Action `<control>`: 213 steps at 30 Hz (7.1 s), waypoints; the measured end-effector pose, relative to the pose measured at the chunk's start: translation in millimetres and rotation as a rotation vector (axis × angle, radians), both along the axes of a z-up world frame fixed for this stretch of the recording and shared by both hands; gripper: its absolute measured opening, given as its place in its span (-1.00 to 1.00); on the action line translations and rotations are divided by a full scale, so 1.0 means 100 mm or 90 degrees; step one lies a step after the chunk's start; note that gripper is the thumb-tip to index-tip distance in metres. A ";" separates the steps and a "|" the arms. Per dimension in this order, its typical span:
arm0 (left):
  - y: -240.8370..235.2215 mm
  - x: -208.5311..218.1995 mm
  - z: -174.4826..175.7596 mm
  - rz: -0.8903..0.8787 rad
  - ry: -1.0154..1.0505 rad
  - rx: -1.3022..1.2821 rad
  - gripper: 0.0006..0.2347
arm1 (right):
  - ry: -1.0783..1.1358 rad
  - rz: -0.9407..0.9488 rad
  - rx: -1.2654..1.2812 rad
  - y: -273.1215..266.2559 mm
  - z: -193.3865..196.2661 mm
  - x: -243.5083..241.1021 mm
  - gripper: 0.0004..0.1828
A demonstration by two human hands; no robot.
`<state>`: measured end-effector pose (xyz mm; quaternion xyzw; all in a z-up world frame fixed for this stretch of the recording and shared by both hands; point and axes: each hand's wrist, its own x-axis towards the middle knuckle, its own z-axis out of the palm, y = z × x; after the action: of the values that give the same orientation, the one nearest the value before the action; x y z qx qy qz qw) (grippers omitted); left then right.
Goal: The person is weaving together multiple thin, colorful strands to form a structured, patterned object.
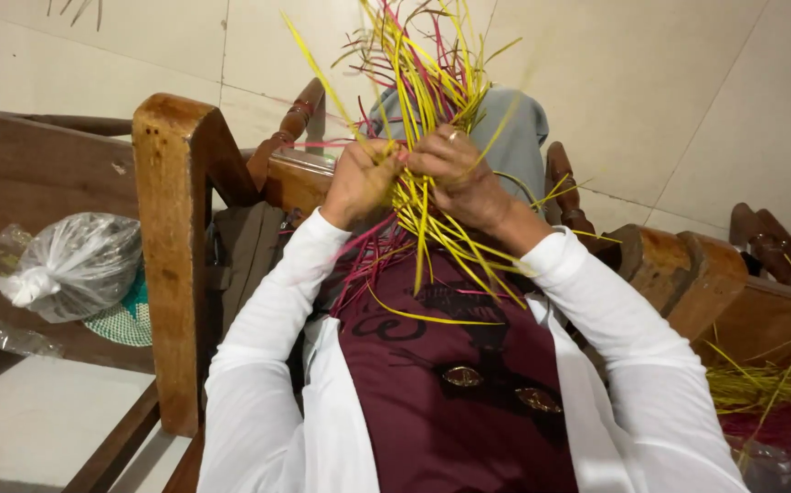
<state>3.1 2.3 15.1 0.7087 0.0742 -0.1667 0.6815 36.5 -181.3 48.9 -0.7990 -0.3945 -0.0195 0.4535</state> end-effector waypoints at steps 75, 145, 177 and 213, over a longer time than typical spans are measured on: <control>-0.11 0.14 -0.39 0.012 0.067 0.125 -0.87 | 0.335 0.105 0.148 -0.10 0.13 -0.30 -0.92; 0.07 0.20 -0.46 0.185 0.295 -0.439 -0.92 | 0.375 -0.119 -0.135 -0.24 -0.08 0.15 -0.89; -0.02 0.22 -0.52 0.157 0.285 -0.325 -0.85 | 0.394 -0.029 -0.044 -0.15 -0.07 0.17 -0.82; 0.02 0.20 -0.22 0.144 0.292 -0.386 -0.93 | 0.401 0.056 -0.120 -0.13 0.00 0.21 -0.82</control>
<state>23.5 3.9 -7.2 0.4070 0.2496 -0.2585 0.8398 57.8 -194.2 48.5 -0.7865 -0.2686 0.2848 0.4778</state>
